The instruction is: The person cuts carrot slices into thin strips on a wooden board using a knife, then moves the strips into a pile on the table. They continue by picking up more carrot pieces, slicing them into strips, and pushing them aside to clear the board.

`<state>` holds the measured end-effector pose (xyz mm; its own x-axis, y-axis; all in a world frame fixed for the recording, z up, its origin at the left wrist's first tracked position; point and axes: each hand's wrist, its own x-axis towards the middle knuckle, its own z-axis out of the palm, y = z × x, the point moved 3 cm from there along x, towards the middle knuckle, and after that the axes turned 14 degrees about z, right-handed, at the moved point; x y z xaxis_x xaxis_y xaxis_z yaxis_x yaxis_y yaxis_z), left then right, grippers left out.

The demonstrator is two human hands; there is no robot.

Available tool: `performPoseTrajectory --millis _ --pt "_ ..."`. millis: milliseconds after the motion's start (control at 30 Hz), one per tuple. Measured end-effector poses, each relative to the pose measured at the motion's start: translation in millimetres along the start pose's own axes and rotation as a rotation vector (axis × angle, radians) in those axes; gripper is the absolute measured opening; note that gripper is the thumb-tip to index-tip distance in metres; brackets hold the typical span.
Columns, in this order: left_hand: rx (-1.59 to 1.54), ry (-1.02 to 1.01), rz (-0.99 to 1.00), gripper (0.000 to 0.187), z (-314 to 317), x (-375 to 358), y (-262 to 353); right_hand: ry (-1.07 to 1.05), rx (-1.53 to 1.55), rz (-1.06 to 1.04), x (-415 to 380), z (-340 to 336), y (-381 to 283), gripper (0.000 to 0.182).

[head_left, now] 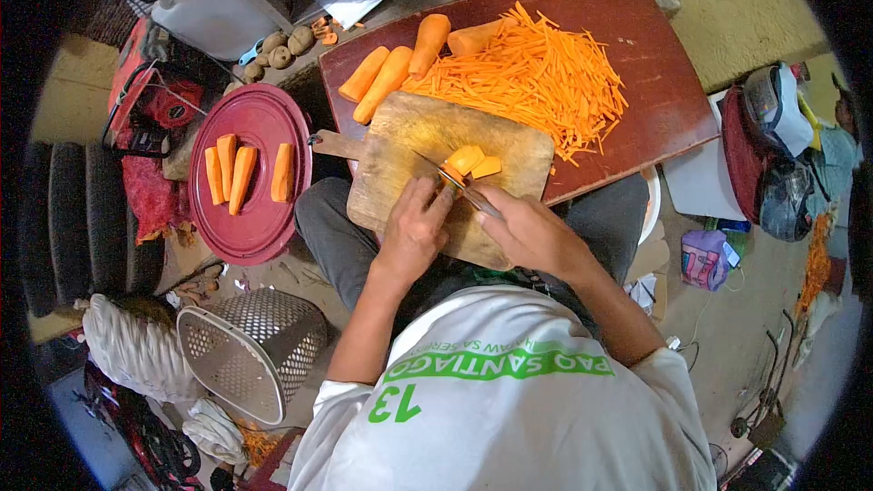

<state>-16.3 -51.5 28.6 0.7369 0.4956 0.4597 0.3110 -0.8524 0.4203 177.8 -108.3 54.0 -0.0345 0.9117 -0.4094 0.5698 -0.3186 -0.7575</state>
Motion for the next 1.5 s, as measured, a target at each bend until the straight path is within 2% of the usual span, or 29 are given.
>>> performPoseTrajectory --millis 133,233,333,633,733,933,1033,1233,1333,1500 --pt "0.002 0.038 0.032 0.057 1.3 -1.7 -1.4 -0.052 -0.111 0.108 17.2 -5.7 -5.1 0.036" --pt "-0.006 0.017 0.011 0.056 -1.3 -1.3 -0.3 0.006 0.095 -0.021 15.1 -8.3 4.9 0.035" --pt "-0.029 -0.007 -0.024 0.056 -0.3 -5.4 -3.0 0.03 0.25 -0.057 -5.1 -19.6 -1.3 0.034" --pt "-0.018 0.008 0.005 0.061 0.8 -5.5 -5.2 -0.023 0.098 0.077 -34.7 -25.9 -19.3 0.039" --pt "-0.007 0.01 0.011 0.063 -2.6 -3.2 -3.0 -0.103 0.044 0.155 -38.8 -28.8 -23.2 0.039" --pt "-0.022 -0.031 -0.029 0.054 0.4 -4.4 -3.9 0.018 0.004 0.004 -19.8 -8.1 -16.5 0.037" --pt "-0.001 0.032 0.021 0.051 -1.7 0.2 -1.7 -0.01 -0.075 0.006 5.7 1.3 -5.2 0.031" --pt "-0.032 0.033 -0.043 0.053 0.6 -10.0 -2.6 -0.088 0.12 0.108 -8.9 -19.7 -13.9 0.034" --pt "-0.015 0.033 -0.02 0.056 1.5 -7.7 -5.3 0.065 0.165 -0.093 -22.7 -18.7 -14.0 0.036" --pt "-0.031 0.008 -0.013 0.059 0.1 -6.6 -5.2 -0.048 0.08 0.007 -31.5 -22.4 -21.2 0.044"
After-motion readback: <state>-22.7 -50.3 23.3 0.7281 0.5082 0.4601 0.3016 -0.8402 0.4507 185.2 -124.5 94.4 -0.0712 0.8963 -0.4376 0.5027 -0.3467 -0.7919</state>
